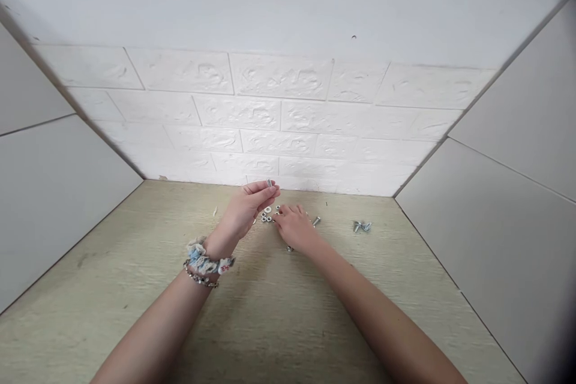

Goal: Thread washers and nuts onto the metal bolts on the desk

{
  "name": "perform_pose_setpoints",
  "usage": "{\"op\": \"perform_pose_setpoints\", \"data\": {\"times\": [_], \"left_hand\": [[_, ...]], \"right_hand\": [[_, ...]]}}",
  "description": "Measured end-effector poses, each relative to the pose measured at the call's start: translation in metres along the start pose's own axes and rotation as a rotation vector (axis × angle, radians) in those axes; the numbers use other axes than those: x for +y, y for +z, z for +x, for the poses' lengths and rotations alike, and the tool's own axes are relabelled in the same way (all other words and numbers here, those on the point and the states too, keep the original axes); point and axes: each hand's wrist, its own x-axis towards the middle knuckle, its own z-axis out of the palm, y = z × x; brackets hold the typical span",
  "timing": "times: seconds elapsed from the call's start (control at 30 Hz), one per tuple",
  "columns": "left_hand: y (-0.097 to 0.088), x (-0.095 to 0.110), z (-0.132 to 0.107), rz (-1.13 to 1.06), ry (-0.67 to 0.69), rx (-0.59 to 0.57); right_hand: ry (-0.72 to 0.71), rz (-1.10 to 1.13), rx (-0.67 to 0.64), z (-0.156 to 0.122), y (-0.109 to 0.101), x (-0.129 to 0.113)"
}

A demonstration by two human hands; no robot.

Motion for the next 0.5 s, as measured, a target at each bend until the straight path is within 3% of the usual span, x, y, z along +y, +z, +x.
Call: {"op": "perform_pose_setpoints", "data": {"times": [0.33, 0.43, 0.5], "left_hand": [[0.002, -0.003, 0.001, 0.114, -0.023, 0.005], [0.003, -0.005, 0.001, 0.152, -0.011, -0.032], [0.004, -0.005, 0.0, 0.165, -0.021, -0.064]], "right_hand": [[-0.044, -0.06, -0.039, -0.007, 0.009, 0.006], [-0.017, 0.036, -0.03, -0.005, 0.003, 0.009], [0.044, 0.221, -0.015, -0.004, -0.01, 0.016]]}}
